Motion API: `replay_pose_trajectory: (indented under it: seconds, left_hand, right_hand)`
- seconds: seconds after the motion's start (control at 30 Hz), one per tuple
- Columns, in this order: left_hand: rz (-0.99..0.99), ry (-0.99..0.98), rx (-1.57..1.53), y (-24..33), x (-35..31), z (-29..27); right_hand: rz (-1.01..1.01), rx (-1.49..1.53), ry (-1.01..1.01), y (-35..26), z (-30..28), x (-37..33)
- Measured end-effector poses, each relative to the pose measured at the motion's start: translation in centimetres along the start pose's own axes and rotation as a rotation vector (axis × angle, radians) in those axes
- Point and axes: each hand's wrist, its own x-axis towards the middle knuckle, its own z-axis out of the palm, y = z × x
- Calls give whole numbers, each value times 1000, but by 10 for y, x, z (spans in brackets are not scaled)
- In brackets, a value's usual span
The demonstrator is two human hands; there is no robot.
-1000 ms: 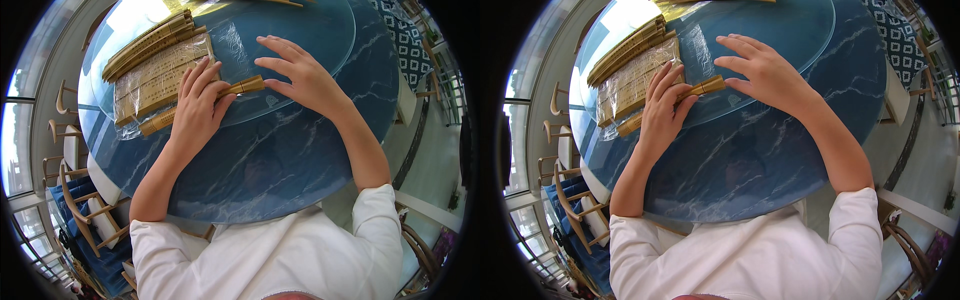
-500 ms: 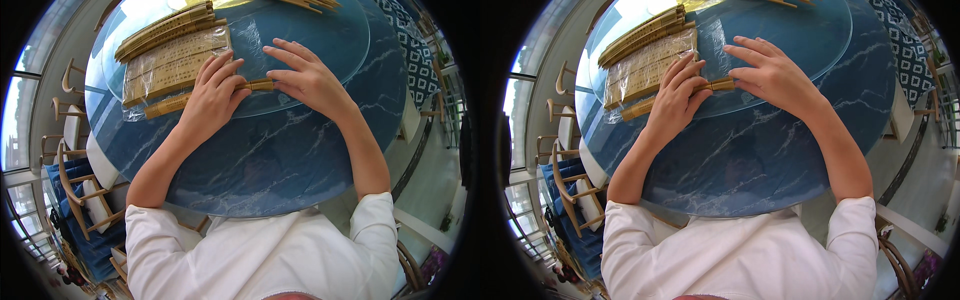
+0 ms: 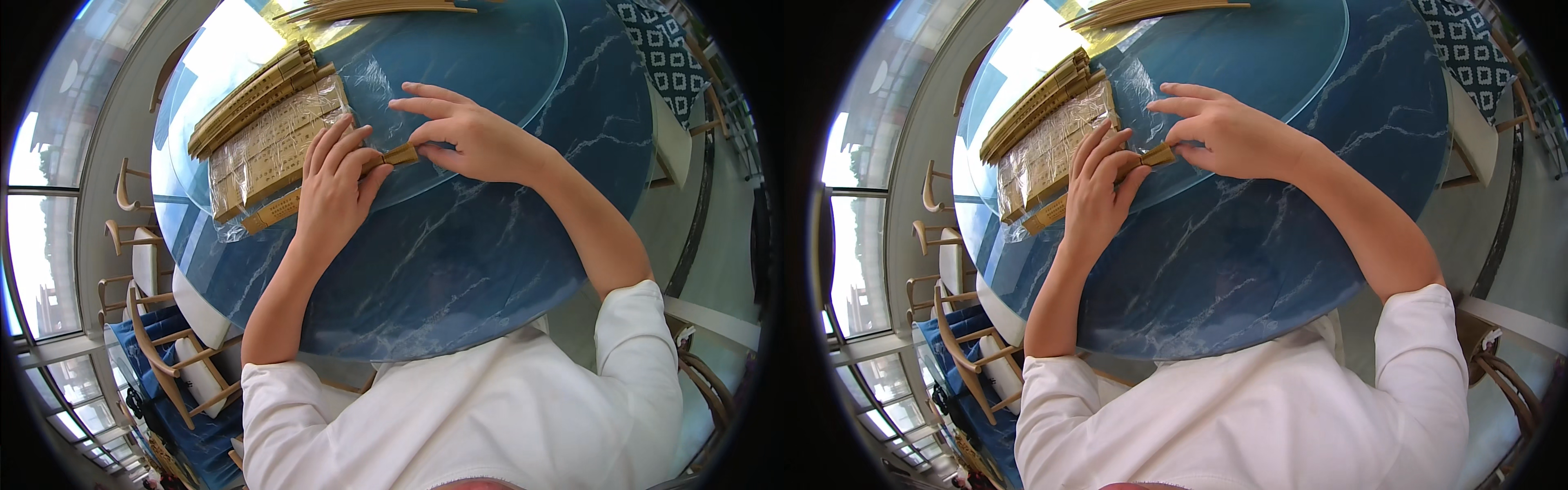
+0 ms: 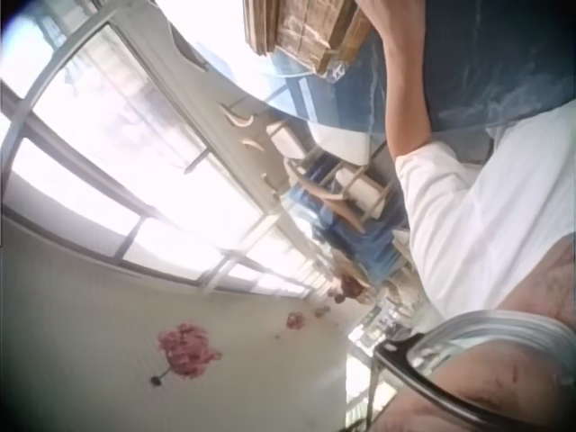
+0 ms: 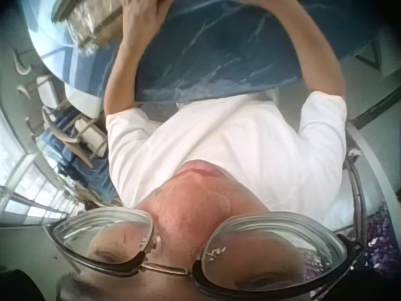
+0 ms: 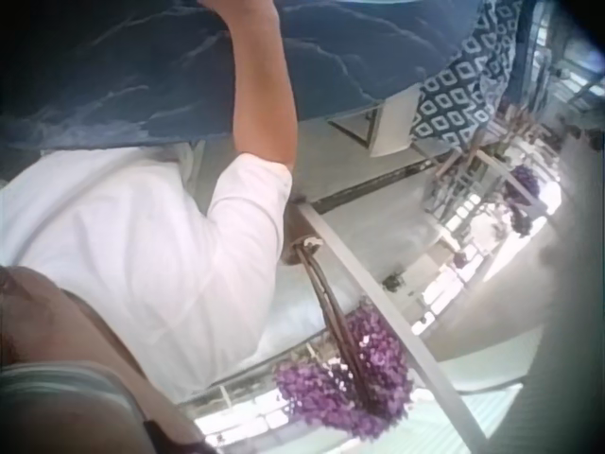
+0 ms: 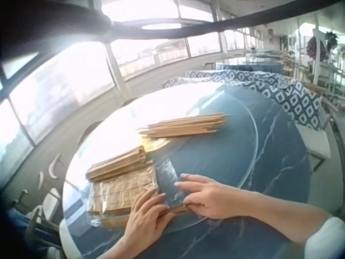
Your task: The person assembles thin bamboo sticks by inserting them into a perforated bamboo frame. They repeatedly pick up sticks, align them with the frame, and push them through the holes, then place the assembled units on the table.
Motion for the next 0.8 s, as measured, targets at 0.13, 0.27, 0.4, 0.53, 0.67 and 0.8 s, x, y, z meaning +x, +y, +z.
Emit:
replay_pose_trajectory:
  seconds: [0.13,0.27,0.4,0.53,0.67,0.8]
  left_hand:
    - [15,52,15,0,-2,3]
    - [12,46,4,6,0,0]
    - [-8,85,94,7,-3,3]
    - [-33,141,68,5,-2,5]
    - [-102,117,-50,6,-1,3]
    - [-114,117,-29,5,0,4]
  right_hand:
    - [212,206,-9,-17,-4,4]
    - [244,244,-15,-15,1,3]
    - [302,313,-17,-4,-12,5]
    - [347,261,-7,-3,-11,1]
    - [350,159,-33,-12,-12,1]
    - [358,96,-27,-13,-9,-2]
